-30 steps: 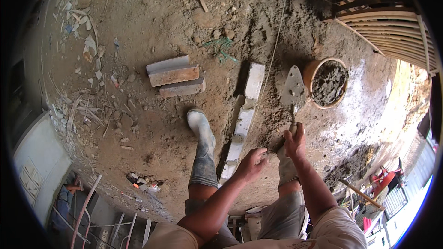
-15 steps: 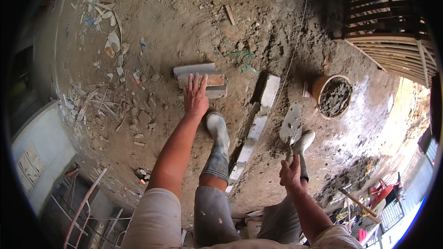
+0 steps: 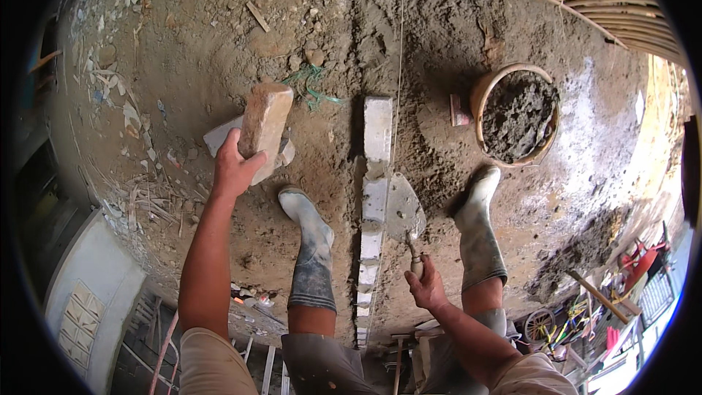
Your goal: The person mixes a pile of wet cement on the ground using a hoe. They then scoop the cement into a bowl and carry it to a construction area. Using a trowel, the person applies mortar to the ground and places bricks in a line, tapping them into position.
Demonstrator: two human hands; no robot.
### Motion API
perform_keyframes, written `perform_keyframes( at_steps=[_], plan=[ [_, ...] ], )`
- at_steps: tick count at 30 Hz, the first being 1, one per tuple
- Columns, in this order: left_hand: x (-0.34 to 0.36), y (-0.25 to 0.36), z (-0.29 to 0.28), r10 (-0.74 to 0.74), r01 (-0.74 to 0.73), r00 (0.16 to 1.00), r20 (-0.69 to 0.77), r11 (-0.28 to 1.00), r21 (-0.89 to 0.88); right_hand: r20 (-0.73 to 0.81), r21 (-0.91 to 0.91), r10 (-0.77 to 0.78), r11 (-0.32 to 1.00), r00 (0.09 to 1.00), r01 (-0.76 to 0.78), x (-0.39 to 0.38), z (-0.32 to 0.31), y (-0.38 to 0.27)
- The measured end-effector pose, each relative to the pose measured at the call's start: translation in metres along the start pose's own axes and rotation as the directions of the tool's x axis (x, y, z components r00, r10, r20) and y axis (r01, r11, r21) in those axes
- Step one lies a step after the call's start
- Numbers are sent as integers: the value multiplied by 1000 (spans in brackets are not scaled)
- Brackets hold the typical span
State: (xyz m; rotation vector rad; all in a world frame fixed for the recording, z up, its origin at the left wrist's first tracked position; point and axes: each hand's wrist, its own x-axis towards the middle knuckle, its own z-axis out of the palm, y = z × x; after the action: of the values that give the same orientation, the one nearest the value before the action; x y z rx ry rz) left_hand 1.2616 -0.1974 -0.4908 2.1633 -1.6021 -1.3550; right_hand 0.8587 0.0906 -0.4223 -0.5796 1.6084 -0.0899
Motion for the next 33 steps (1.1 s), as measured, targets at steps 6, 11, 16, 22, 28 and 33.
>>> perform_keyframes(
  at_steps=[6,11,16,22,28,33],
  plan=[
    [86,79,113,30,77,988,153,756,-650,-62,132,120,985,991,-111,22,-32,-12],
    [173,81,174,69,103,975,212,703,-703,36,217,165,962,986,-169,18,-47,-21],
    [216,62,213,-86,78,996,-12,949,-306,117,303,185,929,976,-212,17,-51,-31],
    [197,113,245,-45,78,970,-240,988,131,119,326,229,910,966,-256,17,-61,-40],
    [200,129,242,-97,144,973,-212,965,220,131,307,251,910,959,-280,16,-68,-47],
    [184,123,251,-35,70,988,-151,969,236,167,347,231,896,958,-277,21,-72,-60]
  ],
)
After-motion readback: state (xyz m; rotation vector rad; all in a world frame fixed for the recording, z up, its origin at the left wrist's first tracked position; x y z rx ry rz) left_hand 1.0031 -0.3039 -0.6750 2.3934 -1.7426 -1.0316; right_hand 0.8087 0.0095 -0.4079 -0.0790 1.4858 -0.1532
